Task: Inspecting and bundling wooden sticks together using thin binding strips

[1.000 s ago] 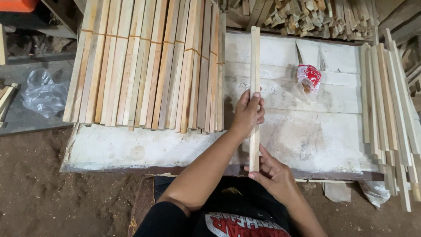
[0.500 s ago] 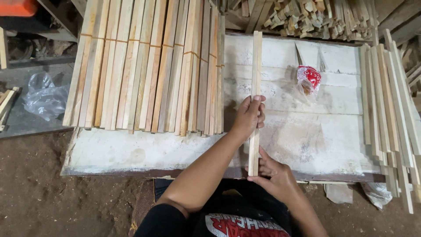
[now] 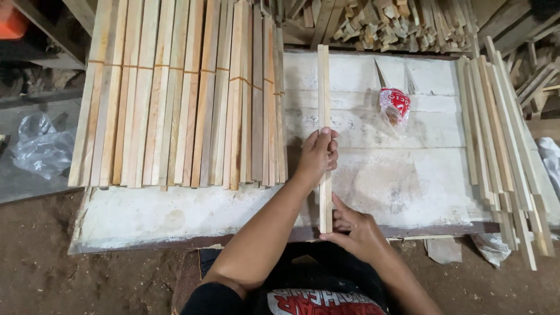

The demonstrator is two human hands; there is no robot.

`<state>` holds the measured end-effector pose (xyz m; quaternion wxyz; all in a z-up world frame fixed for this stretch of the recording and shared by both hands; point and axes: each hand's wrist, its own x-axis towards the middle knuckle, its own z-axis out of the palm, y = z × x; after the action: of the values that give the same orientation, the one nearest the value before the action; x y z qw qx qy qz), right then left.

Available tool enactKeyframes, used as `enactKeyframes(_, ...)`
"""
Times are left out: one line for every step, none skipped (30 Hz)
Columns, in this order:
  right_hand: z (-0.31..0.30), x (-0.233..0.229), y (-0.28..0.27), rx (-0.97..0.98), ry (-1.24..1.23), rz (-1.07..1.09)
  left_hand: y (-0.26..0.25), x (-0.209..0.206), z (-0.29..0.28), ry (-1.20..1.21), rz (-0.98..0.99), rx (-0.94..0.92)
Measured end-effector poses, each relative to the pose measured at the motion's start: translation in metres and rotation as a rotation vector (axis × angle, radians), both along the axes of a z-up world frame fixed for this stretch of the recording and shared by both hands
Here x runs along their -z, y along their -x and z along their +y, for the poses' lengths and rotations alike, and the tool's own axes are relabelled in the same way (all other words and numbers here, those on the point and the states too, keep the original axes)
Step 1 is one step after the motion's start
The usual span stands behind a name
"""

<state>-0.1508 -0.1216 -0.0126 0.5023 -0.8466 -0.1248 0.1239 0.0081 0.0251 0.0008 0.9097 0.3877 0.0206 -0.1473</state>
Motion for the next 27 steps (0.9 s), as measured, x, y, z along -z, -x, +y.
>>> enactKeyframes(0.000, 0.001, -0.001, 0.001, 0.002, -0.001, 0.000, -0.004, 0.001, 0.002, -0.001, 0.001)
enactKeyframes(0.000, 0.002, -0.002, 0.008, 0.006, -0.024, 0.001, -0.007, 0.002, -0.036, 0.010, 0.010)
enactKeyframes(0.000, 0.004, -0.001, 0.013, 0.010, -0.040, 0.004, -0.009, 0.003, -0.073, 0.027, 0.018)
enactKeyframes(-0.001, -0.008, -0.002, 0.012, 0.012, -0.035, 0.004, -0.008, 0.001, -0.071, 0.032, 0.017)
enactKeyframes(0.000, -0.019, -0.007, 0.017, 0.063, 0.136, 0.002, -0.007, 0.000, -0.063, 0.064, -0.004)
enactKeyframes(0.001, -0.030, -0.011, 0.022, 0.114, 0.307, -0.001, -0.006, -0.001, -0.055, 0.096, -0.025)
enactKeyframes(-0.002, -0.046, -0.022, 0.018, 0.112, 0.303, 0.000, -0.006, -0.005, -0.057, 0.092, -0.029)
enactKeyframes(-0.006, -0.063, -0.032, 0.043, 0.072, 0.089, 0.001, -0.005, -0.009, -0.133, 0.109, -0.034)
enactKeyframes(-0.011, -0.079, -0.038, 0.072, 0.031, -0.119, 0.005, -0.003, -0.015, -0.209, 0.133, -0.035)
enactKeyframes(-0.030, -0.067, -0.066, 0.073, 0.029, -0.116, 0.005, 0.005, -0.016, -0.211, 0.136, -0.033)
enactKeyframes(-0.050, -0.057, -0.096, 0.198, 0.263, -0.457, 0.004, 0.012, -0.017, -0.163, 0.141, 0.015)
enactKeyframes(-0.069, -0.046, -0.125, 0.318, 0.498, -0.798, 0.003, 0.020, -0.018, -0.115, 0.145, 0.063)
enactKeyframes(-0.082, -0.037, -0.150, 0.314, 0.495, -0.799, 0.004, 0.020, -0.019, -0.115, 0.146, 0.059)
enactKeyframes(-0.096, -0.028, -0.175, 0.322, 0.781, -0.950, 0.004, 0.021, -0.019, -0.171, 0.126, 0.037)
enactKeyframes(-0.110, -0.019, -0.203, 0.335, 1.072, -1.098, 0.001, 0.021, -0.021, -0.228, 0.098, 0.021)
enactKeyframes(-0.130, 0.008, -0.224, 0.341, 1.071, -1.102, 0.003, 0.015, -0.020, -0.230, 0.091, 0.022)
enactKeyframes(-0.149, 0.035, -0.245, 0.360, 1.113, -1.139, 0.006, 0.009, -0.019, -0.272, 0.103, 0.026)
enactKeyframes(-0.169, 0.062, -0.267, 0.379, 1.155, -1.177, 0.009, 0.004, -0.019, -0.314, 0.114, 0.030)
enactKeyframes(-0.161, 0.057, -0.259, 0.382, 1.158, -1.170, 0.010, 0.005, -0.020, -0.315, 0.117, 0.036)
enactKeyframes(-0.152, 0.053, -0.252, 0.368, 1.083, -1.095, 0.011, 0.007, -0.022, -0.317, 0.128, 0.052)
enactKeyframes(-0.143, 0.044, -0.252, 0.356, 1.005, -1.031, 0.007, 0.006, -0.023, -0.317, 0.129, 0.061)
enactKeyframes(-0.159, 0.057, -0.265, 0.360, 1.005, -1.037, 0.004, 0.003, -0.025, -0.318, 0.122, 0.062)
enactKeyframes(-0.174, 0.074, -0.272, 0.319, 0.493, -0.792, 0.006, 0.003, -0.026, -0.327, 0.125, 0.067)
enactKeyframes(-0.189, 0.091, -0.279, 0.262, -0.008, -0.525, 0.008, 0.002, -0.027, -0.337, 0.128, 0.073)
enactKeyframes(-0.173, 0.079, -0.264, 0.277, -0.006, -0.520, 0.011, 0.000, -0.027, -0.340, 0.131, 0.087)
enactKeyframes(-0.157, 0.066, -0.250, 0.359, 0.370, -0.648, 0.013, -0.003, -0.027, -0.338, 0.144, 0.094)
enactKeyframes(-0.138, 0.050, -0.245, 0.425, 0.747, -0.774, 0.010, -0.009, -0.025, -0.336, 0.147, 0.090)
